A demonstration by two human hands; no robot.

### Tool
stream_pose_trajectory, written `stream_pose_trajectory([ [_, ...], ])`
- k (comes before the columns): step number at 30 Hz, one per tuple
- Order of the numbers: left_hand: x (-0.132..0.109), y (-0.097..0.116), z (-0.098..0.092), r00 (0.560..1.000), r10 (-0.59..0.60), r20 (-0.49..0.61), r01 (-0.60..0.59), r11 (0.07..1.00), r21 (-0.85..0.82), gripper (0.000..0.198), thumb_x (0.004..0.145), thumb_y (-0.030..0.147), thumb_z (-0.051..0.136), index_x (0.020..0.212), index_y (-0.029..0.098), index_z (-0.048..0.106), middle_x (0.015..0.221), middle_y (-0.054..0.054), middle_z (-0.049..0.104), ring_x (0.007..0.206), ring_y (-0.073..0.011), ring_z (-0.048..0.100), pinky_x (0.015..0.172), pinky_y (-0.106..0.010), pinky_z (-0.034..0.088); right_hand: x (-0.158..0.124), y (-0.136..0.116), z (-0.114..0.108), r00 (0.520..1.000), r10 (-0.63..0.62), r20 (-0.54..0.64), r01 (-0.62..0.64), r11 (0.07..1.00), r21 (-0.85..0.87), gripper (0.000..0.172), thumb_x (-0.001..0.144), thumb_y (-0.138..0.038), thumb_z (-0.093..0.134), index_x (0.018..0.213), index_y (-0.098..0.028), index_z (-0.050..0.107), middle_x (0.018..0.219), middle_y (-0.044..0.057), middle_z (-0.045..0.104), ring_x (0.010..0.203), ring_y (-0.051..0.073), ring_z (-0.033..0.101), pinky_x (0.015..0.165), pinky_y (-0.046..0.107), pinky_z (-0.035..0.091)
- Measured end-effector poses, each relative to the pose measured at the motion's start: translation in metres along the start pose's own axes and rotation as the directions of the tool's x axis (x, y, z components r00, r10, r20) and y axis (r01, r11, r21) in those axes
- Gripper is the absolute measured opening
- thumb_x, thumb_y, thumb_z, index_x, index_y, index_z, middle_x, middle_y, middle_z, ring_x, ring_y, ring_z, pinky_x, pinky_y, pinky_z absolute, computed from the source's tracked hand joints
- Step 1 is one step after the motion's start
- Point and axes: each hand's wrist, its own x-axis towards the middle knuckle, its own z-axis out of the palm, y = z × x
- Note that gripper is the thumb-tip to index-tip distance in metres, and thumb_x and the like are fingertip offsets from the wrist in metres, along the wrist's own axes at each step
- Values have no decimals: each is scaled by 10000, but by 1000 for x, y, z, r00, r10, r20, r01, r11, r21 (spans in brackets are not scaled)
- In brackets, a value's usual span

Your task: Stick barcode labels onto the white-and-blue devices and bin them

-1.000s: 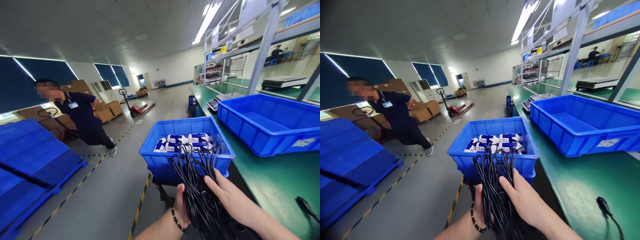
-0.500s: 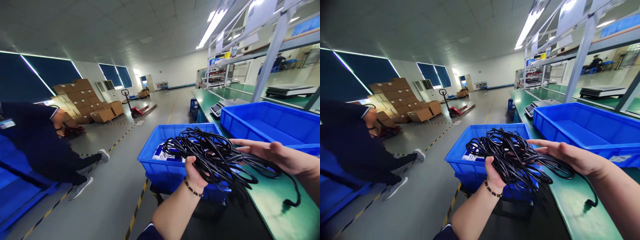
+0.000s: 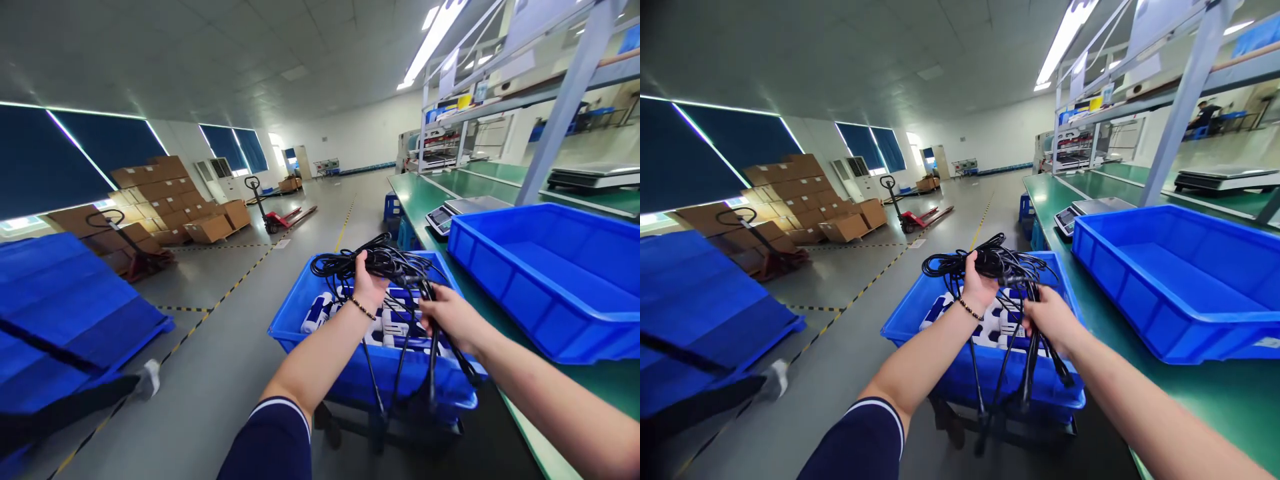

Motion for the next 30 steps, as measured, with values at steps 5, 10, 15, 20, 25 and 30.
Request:
stream_pose_trajectory([
  [5,42,4,-27,989,-116,-92,146,875,461,709,791,682,214,1228,176,449,1257,-128,522,1052,-207,580,810,-320,501,69,-2,-17,989,-35,-143,-2,969,-246,148,776,-66,366,844,-129,482,576,-15,480,503,81,483,521,210,424],
  [10,42,13,-57,972,-216,-92,173,395,902,719,701,714,442,1012,83,593,935,-209,661,872,-327,648,689,-429,530,61,41,-22,998,-42,-36,6,737,-675,157,685,-70,532,549,-140,495,489,14,477,537,156,529,577,287,423],
  [15,31,40,-55,981,-17,192,-193,-88,977,633,800,625,378,1139,124,563,1254,-169,546,1254,-314,419,1018,-439,360,39,48,-30,967,-246,70,188,498,-847,277,822,-201,428,1009,-98,606,1056,163,581,943,287,566,814,398,430],
  [20,46,25,-64,890,-170,423,-455,-397,797,727,782,498,505,1401,194,274,1475,-81,299,1379,-288,172,1135,-459,88,42,51,-45,945,-306,117,245,425,-871,450,853,-269,382,1242,-76,499,1252,150,491,1079,274,517,926,400,422],
  [25,57,-2,-94,861,-336,382,-508,-530,679,660,812,495,436,1391,210,299,1495,-65,252,1375,-348,144,1098,-544,122,-5,51,-31,861,-366,352,493,437,-752,551,868,-428,404,1357,-173,389,1397,119,354,1215,238,433,998,379,396],
  [30,54,3,-99,846,-392,360,-528,-535,659,756,811,656,292,1424,220,216,1519,-49,172,1396,-328,45,1112,-535,51,-53,47,25,559,-301,773,829,234,-509,634,758,-283,592,1356,-300,382,1477,91,228,1323,382,215,1009,619,254],
])
